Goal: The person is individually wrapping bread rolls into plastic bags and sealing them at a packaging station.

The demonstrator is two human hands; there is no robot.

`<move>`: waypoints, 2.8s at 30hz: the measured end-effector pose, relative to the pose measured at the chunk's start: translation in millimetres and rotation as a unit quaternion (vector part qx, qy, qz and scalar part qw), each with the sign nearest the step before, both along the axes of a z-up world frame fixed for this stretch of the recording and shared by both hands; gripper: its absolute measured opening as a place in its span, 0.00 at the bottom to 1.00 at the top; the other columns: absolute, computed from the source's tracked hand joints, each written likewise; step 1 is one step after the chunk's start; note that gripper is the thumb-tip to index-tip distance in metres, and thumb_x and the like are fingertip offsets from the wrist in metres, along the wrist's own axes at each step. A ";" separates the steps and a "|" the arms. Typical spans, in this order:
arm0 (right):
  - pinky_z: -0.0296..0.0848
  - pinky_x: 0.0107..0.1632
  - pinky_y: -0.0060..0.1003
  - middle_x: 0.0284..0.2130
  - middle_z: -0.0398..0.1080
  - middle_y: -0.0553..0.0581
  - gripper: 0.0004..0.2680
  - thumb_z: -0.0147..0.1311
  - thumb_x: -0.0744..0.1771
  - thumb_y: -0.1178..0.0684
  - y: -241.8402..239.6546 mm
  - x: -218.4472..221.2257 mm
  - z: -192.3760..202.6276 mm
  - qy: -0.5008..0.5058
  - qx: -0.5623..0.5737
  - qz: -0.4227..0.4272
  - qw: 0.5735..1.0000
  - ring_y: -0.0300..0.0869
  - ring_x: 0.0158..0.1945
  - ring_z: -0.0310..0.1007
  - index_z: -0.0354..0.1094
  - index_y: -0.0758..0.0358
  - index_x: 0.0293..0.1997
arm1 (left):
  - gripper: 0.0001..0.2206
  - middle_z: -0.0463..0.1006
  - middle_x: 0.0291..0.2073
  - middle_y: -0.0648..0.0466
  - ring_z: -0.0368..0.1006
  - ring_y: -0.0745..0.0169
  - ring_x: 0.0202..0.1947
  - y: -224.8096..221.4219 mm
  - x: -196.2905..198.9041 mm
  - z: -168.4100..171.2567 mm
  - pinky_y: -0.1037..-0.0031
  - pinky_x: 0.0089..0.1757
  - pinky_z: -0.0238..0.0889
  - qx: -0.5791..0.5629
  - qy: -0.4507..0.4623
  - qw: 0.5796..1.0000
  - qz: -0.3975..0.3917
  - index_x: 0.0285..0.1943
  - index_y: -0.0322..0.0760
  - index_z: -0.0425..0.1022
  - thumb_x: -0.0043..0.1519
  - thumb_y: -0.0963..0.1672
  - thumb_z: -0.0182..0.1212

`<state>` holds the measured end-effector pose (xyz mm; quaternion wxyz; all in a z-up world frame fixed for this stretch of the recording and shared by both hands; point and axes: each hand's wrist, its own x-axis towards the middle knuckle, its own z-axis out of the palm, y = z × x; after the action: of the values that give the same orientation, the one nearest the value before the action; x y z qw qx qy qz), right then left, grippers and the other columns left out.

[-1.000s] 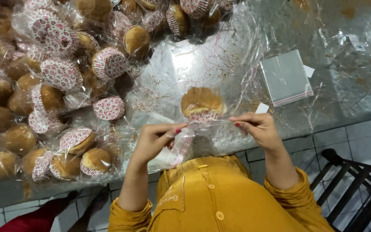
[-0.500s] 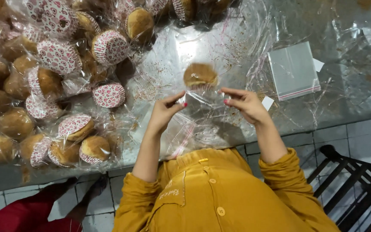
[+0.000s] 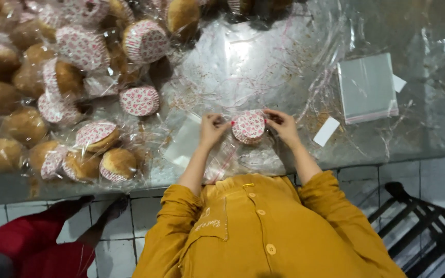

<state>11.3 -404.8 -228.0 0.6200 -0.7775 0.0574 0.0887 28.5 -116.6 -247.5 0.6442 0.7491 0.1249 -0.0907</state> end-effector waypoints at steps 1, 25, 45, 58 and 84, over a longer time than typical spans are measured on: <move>0.76 0.50 0.32 0.48 0.78 0.53 0.16 0.67 0.63 0.59 2.4 -3.2 3.5 0.004 0.059 -0.037 0.998 0.37 0.47 0.77 0.75 0.57 0.57 | 0.25 0.72 0.49 0.41 0.73 0.45 0.48 0.4 -2.9 4.1 0.65 0.49 0.73 -0.013 -0.013 0.998 -0.065 0.57 0.36 0.77 0.50 0.43 0.80; 0.79 0.48 0.41 0.43 0.75 0.65 0.10 0.55 0.67 0.61 59.9 13.6 130.6 0.141 0.210 -0.042 0.967 0.48 0.44 0.77 0.67 0.67 0.55 | 0.34 0.68 0.34 0.59 0.68 0.65 0.38 275.4 153.0 199.8 0.63 0.53 0.62 -0.111 -0.009 0.934 0.340 0.67 0.37 0.63 0.55 0.57 0.60; 0.77 0.47 0.40 0.41 0.76 0.64 0.08 0.53 0.69 0.61 60.8 5.0 140.1 0.180 0.165 -0.069 0.967 0.48 0.43 0.76 0.70 0.68 0.52 | 0.06 0.70 0.31 0.59 0.65 0.74 0.24 284.0 136.2 298.6 0.87 0.25 0.62 -0.101 0.021 0.982 0.156 0.44 0.39 0.69 0.70 0.38 0.48; 0.76 0.49 0.41 0.42 0.76 0.63 0.07 0.52 0.69 0.60 48.1 -2.6 128.8 0.211 0.145 -0.086 0.963 0.48 0.45 0.76 0.70 0.67 0.52 | 0.36 0.65 0.67 0.43 0.53 0.34 0.68 213.7 165.6 190.0 0.40 0.64 0.39 0.530 -0.033 0.846 0.050 0.74 0.51 0.57 0.56 0.37 0.67; 0.53 0.62 0.67 0.62 0.55 0.71 0.44 0.73 0.57 0.31 213.5 140.2 87.5 0.072 -0.302 0.139 0.940 0.72 0.66 0.47 0.51 0.64 0.75 | 0.22 0.73 0.56 0.40 0.65 0.34 0.63 136.4 27.4 154.5 0.47 0.60 0.56 0.050 -0.071 0.995 0.052 0.63 0.41 0.69 0.61 0.49 0.66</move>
<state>151.5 -191.3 -140.5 0.3316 -0.9200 0.0171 0.2083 55.9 19.9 -93.0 0.6171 0.7773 0.1224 0.0028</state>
